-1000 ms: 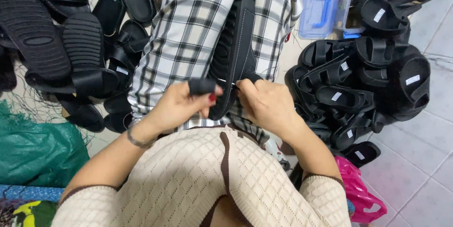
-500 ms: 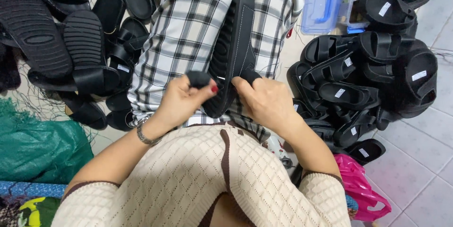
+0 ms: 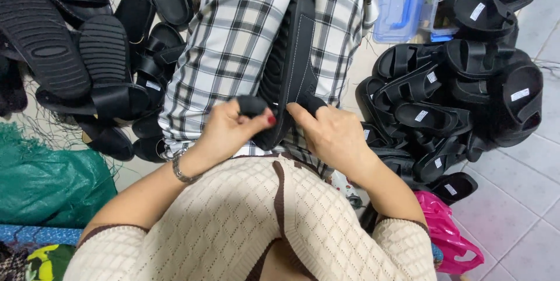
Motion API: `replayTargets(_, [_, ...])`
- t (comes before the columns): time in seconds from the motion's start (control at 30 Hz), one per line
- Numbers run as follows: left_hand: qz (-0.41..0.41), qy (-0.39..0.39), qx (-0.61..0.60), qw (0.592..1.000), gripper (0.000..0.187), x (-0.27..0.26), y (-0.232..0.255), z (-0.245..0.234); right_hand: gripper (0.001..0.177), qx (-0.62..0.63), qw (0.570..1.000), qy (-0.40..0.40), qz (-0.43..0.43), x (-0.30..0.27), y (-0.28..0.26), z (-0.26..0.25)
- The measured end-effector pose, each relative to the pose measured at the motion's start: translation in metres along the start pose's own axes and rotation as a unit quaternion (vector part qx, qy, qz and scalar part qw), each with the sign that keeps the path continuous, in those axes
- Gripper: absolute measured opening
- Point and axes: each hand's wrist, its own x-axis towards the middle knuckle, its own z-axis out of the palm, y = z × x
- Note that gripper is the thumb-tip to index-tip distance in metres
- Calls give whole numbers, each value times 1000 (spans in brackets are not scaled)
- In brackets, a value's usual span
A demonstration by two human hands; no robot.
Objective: Hand-sewing straps onto black sandals using a needle and thread while sitting on the floor.
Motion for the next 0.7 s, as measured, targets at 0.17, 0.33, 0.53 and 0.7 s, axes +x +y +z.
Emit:
replayTargets(0.17, [-4, -53, 71, 996, 20, -11, 5, -8, 42, -62, 998, -11, 13, -13, -8, -15])
replayTargets(0.33, [54, 16, 63, 996, 26, -12, 3, -24, 52, -49, 997, -50, 36, -15, -7, -31])
replayTargets(0.53, [36, -32, 212, 976, 23, -12, 17, -33, 51, -25, 998, -57, 16, -7, 0, -29])
replayTargets(0.7, [28, -116, 178, 977, 21, 3, -11, -23, 54, -83, 994, -52, -42, 4, -2, -25])
